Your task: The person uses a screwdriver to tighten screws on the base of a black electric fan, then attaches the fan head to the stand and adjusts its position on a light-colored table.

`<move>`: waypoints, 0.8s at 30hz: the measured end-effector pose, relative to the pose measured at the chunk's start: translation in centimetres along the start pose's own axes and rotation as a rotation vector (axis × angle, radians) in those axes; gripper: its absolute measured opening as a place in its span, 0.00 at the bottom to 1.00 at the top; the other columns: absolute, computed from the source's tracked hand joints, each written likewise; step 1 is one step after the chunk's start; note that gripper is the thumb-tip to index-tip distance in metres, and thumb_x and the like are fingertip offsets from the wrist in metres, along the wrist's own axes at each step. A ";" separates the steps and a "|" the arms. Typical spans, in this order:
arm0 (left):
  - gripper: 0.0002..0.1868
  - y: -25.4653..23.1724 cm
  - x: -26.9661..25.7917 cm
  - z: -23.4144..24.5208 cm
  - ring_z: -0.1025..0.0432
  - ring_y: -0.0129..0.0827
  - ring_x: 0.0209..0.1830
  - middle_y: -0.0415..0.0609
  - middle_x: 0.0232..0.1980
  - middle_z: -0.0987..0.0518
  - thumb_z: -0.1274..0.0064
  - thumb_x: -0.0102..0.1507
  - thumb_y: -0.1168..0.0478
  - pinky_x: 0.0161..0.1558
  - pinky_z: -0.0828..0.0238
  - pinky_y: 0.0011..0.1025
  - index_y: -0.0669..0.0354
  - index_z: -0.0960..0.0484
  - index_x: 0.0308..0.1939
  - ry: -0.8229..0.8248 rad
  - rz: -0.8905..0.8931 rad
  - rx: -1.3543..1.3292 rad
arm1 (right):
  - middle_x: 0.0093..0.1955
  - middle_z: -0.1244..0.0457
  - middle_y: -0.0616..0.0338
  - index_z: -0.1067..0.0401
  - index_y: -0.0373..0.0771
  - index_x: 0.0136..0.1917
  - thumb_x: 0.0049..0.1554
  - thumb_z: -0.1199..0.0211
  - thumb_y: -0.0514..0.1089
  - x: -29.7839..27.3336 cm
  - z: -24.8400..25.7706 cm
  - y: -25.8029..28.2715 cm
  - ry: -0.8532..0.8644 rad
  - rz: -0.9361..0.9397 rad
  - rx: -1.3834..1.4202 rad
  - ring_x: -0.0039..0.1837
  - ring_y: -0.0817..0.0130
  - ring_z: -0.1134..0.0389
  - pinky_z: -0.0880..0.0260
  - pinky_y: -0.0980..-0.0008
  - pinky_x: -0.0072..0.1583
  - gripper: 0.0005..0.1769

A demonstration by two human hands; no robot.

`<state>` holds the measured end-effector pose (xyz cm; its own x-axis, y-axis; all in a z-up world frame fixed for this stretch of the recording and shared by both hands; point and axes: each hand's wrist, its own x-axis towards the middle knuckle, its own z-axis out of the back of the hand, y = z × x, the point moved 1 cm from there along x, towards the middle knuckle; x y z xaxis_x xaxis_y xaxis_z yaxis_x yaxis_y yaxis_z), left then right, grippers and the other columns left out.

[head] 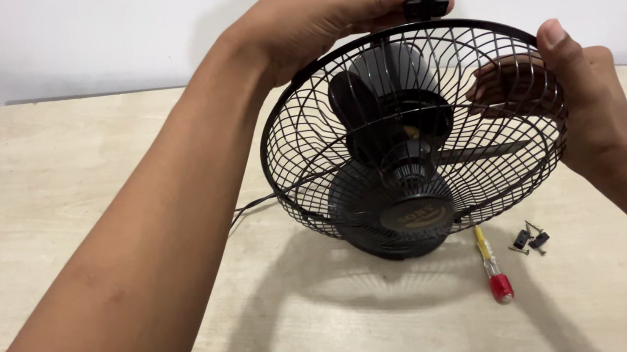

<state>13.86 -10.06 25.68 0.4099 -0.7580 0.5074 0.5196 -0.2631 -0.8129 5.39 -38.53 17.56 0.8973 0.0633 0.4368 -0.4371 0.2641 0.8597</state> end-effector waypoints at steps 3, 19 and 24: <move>0.32 0.3 -0.5 -0.1 0.19 0.35 0.64 0.54 0.61 0.14 0.39 0.69 0.50 0.70 0.21 0.33 0.63 0.27 0.73 -0.036 0.029 -0.020 | 0.47 0.31 0.39 0.29 0.21 0.54 0.59 0.51 0.82 0.0 0.1 -0.2 -0.004 0.009 0.005 0.49 0.54 0.25 0.20 0.57 0.53 0.55; 0.65 5.6 -9.3 -0.5 0.30 0.49 0.70 0.55 0.67 0.23 0.72 0.52 0.11 0.66 0.32 0.46 0.57 0.30 0.74 -0.395 0.278 0.320 | 0.46 0.31 0.39 0.28 0.20 0.53 0.57 0.51 0.86 0.6 0.7 -0.6 -0.010 0.067 -0.049 0.48 0.54 0.25 0.19 0.57 0.55 0.58; 0.59 7.3 -12.5 -3.2 0.26 0.41 0.65 0.55 0.64 0.20 0.58 0.58 0.16 0.64 0.28 0.41 0.64 0.29 0.72 -0.564 0.077 0.282 | 0.46 0.31 0.38 0.29 0.20 0.53 0.58 0.50 0.85 0.8 0.9 -0.6 -0.019 0.070 -0.033 0.48 0.53 0.26 0.20 0.56 0.55 0.57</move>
